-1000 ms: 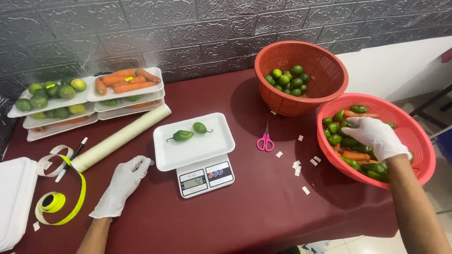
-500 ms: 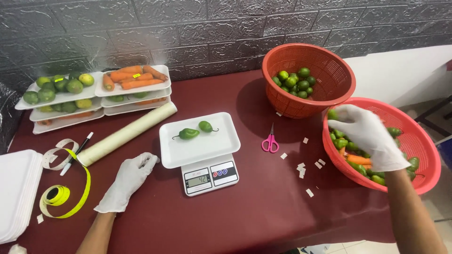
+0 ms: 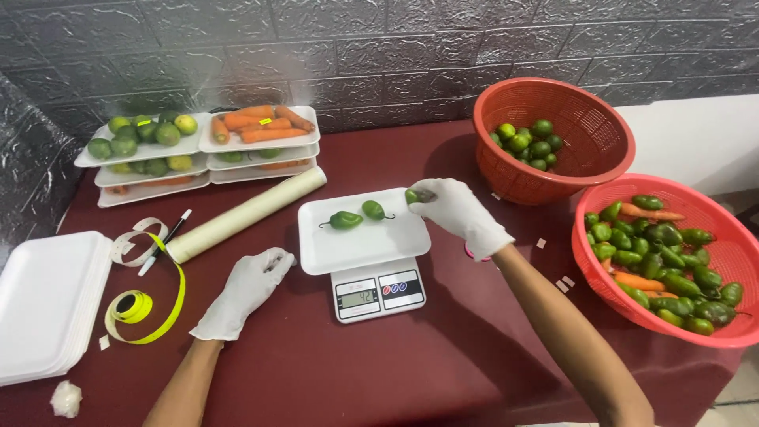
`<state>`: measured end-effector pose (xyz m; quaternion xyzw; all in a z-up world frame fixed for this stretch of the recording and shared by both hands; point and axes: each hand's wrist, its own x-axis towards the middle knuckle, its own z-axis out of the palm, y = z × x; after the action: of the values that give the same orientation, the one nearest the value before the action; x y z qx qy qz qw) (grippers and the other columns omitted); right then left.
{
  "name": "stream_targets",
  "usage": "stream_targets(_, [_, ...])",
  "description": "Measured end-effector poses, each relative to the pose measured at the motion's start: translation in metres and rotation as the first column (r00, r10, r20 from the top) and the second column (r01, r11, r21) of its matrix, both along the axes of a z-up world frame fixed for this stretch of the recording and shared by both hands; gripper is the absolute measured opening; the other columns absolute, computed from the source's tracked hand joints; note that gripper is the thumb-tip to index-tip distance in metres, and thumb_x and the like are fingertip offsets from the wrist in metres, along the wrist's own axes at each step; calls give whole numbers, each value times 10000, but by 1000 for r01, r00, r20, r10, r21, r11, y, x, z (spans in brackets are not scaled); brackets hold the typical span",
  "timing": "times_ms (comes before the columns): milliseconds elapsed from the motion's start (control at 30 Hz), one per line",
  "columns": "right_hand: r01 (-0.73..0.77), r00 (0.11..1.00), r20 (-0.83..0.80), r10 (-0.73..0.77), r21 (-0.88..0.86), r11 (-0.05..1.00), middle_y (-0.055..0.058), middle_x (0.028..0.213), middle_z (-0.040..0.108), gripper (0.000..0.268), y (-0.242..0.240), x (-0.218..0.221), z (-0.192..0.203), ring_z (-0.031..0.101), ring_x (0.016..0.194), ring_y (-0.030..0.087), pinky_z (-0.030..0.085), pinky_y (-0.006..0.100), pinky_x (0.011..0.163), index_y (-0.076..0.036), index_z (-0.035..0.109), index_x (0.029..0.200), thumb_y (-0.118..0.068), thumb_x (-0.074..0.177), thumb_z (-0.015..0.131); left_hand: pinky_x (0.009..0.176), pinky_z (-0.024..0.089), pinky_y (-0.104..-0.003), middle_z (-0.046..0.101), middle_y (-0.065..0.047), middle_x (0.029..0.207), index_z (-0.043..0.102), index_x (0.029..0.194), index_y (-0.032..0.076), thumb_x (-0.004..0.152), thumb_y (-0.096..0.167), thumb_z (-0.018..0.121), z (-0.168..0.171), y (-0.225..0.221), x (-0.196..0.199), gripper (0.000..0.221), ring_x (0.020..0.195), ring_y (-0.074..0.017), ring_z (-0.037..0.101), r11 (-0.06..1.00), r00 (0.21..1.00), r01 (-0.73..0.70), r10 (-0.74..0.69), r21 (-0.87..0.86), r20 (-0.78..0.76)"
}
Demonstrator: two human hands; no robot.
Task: The person picks green peppers from a basket and arranges them on a white tray placed on a digital scale to weigh them.
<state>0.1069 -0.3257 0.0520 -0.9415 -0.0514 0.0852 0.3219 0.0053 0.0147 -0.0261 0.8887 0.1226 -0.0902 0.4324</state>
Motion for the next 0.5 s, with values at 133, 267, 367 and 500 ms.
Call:
stream_targets(133, [3,1000,-5,-3,3,1000,40,1206,757,487,19,17,-24,722,1124,230,596,395,947,-223,700,1329,-160,857,799,910,521,-433,786,-148,950,776,1086,95,994,351,602,6,-2,-3,322,962,-266,702,1000,1000,6,-6,-6,-12])
stream_targets(267, [-24,999,-42,23,-13,1000,62,1210,755,484,29,18,-21,713,1145,262,611,414,932,-226,722,1298,-168,832,838,887,522,-396,776,-117,893,780,1059,115,990,366,621,-4,2,-1,306,916,-233,691,1000,1000,1,-1,-13,-17])
stream_targets(367, [-31,998,-52,30,-12,999,84,1201,754,446,29,27,-31,720,1124,280,612,437,932,-209,728,1285,-170,850,818,872,520,-391,772,-115,877,782,1049,123,987,366,631,-8,5,2,293,894,-230,687,1000,1000,-1,1,-15,-19])
stream_targets(500, [-25,998,-58,24,-11,1000,93,1208,749,372,26,24,-18,730,1094,281,612,441,931,-202,729,1285,-181,914,753,866,520,-389,777,-123,890,777,1070,99,991,360,618,4,-1,-3,315,892,-226,691,1000,1000,-2,2,-15,-23])
